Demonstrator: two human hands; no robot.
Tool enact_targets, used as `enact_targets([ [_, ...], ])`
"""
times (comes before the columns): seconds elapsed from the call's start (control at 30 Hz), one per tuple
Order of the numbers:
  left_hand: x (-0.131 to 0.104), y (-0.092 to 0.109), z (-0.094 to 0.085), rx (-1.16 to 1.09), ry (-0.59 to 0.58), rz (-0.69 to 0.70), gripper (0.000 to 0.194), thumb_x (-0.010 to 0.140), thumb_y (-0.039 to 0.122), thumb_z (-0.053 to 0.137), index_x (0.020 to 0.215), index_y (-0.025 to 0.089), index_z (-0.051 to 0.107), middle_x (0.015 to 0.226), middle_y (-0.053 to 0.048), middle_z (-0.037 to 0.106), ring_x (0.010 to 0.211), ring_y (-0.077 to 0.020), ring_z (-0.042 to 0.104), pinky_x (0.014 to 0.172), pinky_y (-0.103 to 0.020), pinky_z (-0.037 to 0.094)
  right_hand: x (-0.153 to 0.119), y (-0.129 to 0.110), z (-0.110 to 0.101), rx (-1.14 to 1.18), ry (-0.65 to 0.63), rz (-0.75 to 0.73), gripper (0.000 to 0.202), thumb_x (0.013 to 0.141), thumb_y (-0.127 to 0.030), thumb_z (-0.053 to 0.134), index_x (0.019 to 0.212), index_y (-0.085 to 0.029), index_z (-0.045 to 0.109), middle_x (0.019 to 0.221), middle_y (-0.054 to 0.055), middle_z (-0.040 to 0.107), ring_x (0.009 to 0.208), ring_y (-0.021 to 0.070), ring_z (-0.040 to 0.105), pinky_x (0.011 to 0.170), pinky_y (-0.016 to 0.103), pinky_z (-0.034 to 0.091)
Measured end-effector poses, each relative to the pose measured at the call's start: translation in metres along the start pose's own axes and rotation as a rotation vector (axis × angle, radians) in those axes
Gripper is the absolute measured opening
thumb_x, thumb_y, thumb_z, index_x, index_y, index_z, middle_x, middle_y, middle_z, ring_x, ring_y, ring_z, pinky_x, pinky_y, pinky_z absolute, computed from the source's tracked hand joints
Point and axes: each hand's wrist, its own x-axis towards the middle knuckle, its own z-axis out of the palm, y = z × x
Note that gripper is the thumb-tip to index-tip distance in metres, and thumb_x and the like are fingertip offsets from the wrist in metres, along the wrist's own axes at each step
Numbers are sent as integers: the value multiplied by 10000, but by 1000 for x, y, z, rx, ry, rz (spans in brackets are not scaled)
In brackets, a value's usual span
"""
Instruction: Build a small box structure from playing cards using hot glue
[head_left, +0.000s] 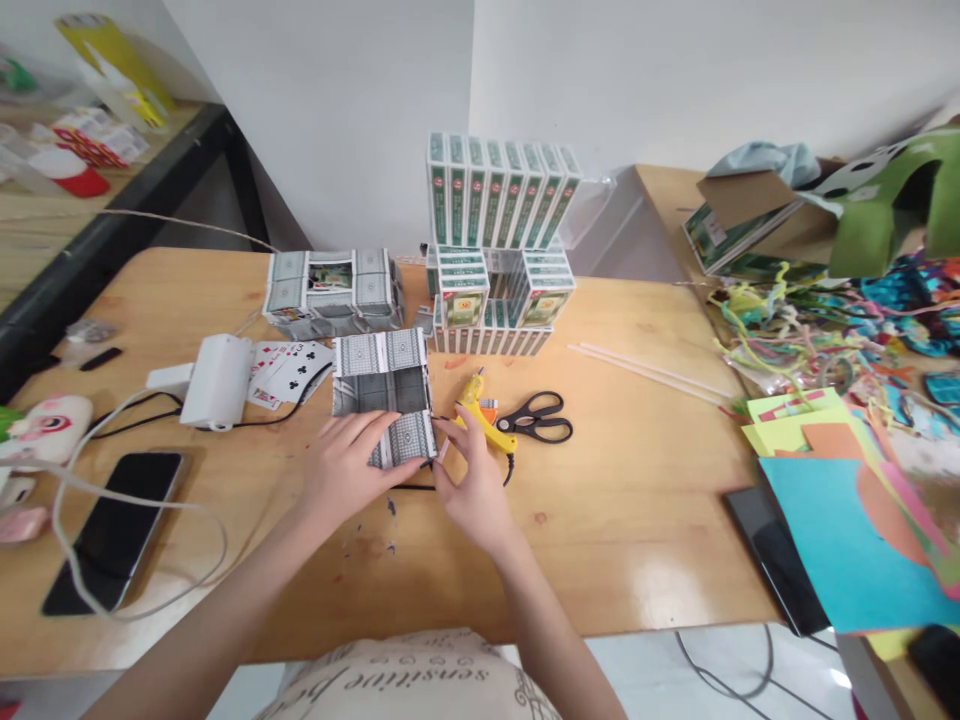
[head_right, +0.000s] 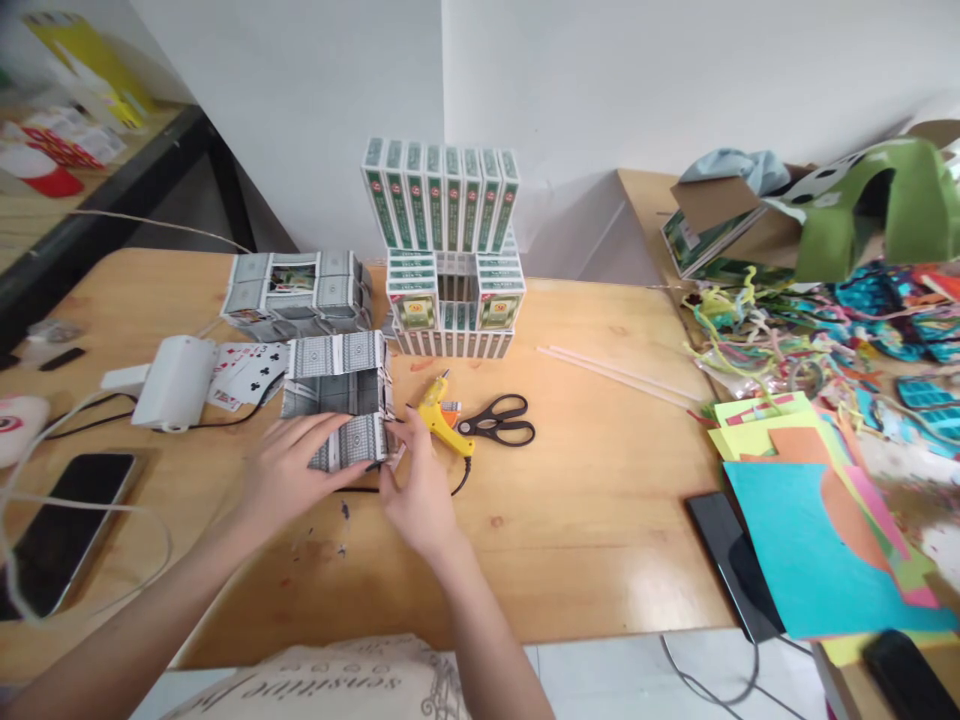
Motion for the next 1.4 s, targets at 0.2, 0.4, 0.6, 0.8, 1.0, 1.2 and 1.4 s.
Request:
enact_targets([
  [0.2, -1, 0, 1, -9, -5, -12, 431, 706, 462, 674, 1015, 166, 620, 922, -77, 696, 814, -232, 648, 752, -369, 479, -13, -2, -1, -50, -20, -6, 623, 784, -88, 498, 1355, -214, 283, 1287, 95, 556, 1241, 188, 480, 1072, 400, 354],
  [0.4, -2, -1, 1, -4, -14, -15, 423, 712, 466, 664, 1015, 176, 617, 927, -75, 697, 823, -233, 650, 753, -363, 477, -28, -2, -1, -40, -11, 11, 576, 797, -108, 505, 1335, -217, 331, 1308, 88, 544, 1255, 189, 465, 1083, 395, 341],
  [0.6, -1, 0, 0, -7, -25, -32, 412, 717, 474, 652, 1016, 192, 618, 925, -72, 702, 816, -235, 655, 750, -367, 483, -40, -2, 2, 119, 15, 41, 527, 814, -114, 491, 1320, -220, 389, 1333, 91, 512, 1238, 198, 484, 1067, 392, 377],
  [0.8, 0, 0, 0, -9, -18, -43, 406, 715, 466, 655, 1007, 186, 623, 924, -73, 705, 815, -234, 657, 751, -370, 486, -47, 2, 11, 332, 32, 104, 529, 844, -172, 495, 1349, -225, 347, 1388, 94, 462, 1294, 201, 419, 1102, 432, 320],
  [1.0, -1, -1, 1, 3, -3, -14, 424, 702, 465, 671, 1007, 175, 617, 912, -72, 706, 805, -233, 658, 735, -366, 487, -49, 7, 8, 527, -22, 125, 507, 871, -258, 494, 1355, -241, 342, 1430, 92, 411, 1323, 214, 375, 1098, 466, 308],
  [1.2, -1, -1, 2, 11, 0, -26, 422, 708, 468, 664, 1013, 181, 614, 925, -75, 705, 816, -237, 657, 743, -371, 486, -61, 5, 17, 299, -55, 61, 746, 812, -122, 512, 1455, -254, 157, 1516, 65, 233, 1393, 206, 213, 1142, 475, 172],
  [1.4, -2, -1, 2, 4, -5, -15, 420, 709, 460, 668, 1014, 178, 608, 929, -78, 704, 826, -235, 655, 751, -369, 485, -52, 2, 14, 658, -32, 113, 638, 834, -303, 513, 1420, -240, 270, 1496, 84, 283, 1375, 237, 262, 1099, 521, 264],
])
